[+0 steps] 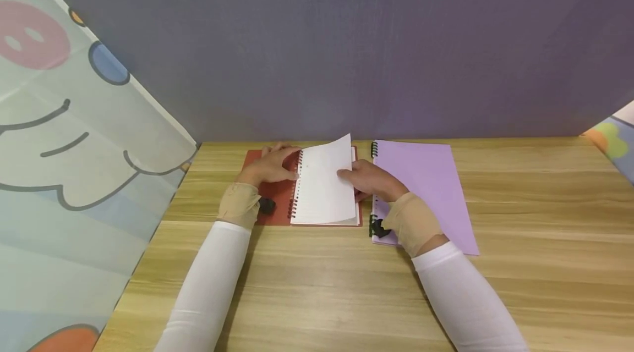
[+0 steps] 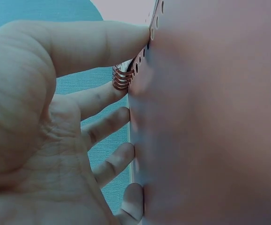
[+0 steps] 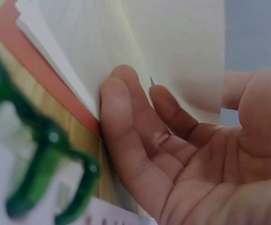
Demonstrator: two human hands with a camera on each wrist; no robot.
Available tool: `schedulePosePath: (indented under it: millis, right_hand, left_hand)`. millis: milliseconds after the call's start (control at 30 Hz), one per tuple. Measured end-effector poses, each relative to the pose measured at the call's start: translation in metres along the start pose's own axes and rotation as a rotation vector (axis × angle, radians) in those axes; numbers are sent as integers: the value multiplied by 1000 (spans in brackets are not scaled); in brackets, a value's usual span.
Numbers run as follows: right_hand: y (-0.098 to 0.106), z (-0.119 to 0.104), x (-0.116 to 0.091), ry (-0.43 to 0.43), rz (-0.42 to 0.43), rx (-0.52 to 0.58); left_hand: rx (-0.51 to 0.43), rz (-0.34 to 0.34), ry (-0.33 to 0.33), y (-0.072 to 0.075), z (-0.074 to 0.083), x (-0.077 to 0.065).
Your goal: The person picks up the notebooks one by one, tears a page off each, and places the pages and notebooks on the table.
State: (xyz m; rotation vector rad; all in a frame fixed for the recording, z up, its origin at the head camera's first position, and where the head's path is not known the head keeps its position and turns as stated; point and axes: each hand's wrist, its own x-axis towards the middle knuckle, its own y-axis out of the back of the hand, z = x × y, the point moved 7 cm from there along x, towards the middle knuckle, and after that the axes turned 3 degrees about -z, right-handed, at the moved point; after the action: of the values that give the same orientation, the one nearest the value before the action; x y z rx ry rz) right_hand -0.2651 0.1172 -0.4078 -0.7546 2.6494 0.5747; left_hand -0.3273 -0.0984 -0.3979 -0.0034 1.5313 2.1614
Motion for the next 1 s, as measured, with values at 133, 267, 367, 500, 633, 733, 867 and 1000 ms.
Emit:
schedulePosePath:
  millis: [133,267,367,500,633,733,867,1000]
  right_hand:
    - [-1,0,0,10,-4,-3]
    - [-2,1,0,17,-15,-13]
    - [-2,0,-1,15,-15,-19]
    - [-1,2,0,-3,-2,-33]
    - [0,4,0,-13,6,-45]
    - [1,3,0,-9,4,-51]
    - [0,3,0,-3,-1,-51]
    - [1,4,1,-7,-1,-53]
  left_hand:
    - [-5,4,-1,-2,-2,1]
    - [-6,9,0,-2,-2,1]
    - [0,7,-1,-2,-2,1]
    - [-2,-5,-1,-3,-1,2]
    - [-15,-12,0,-4,-1,2]
    - [-19,-13,3,-4,-1,2]
    - [-12,-16,5,-4,-1,2]
    - [-5,-22,5,-4,-1,2]
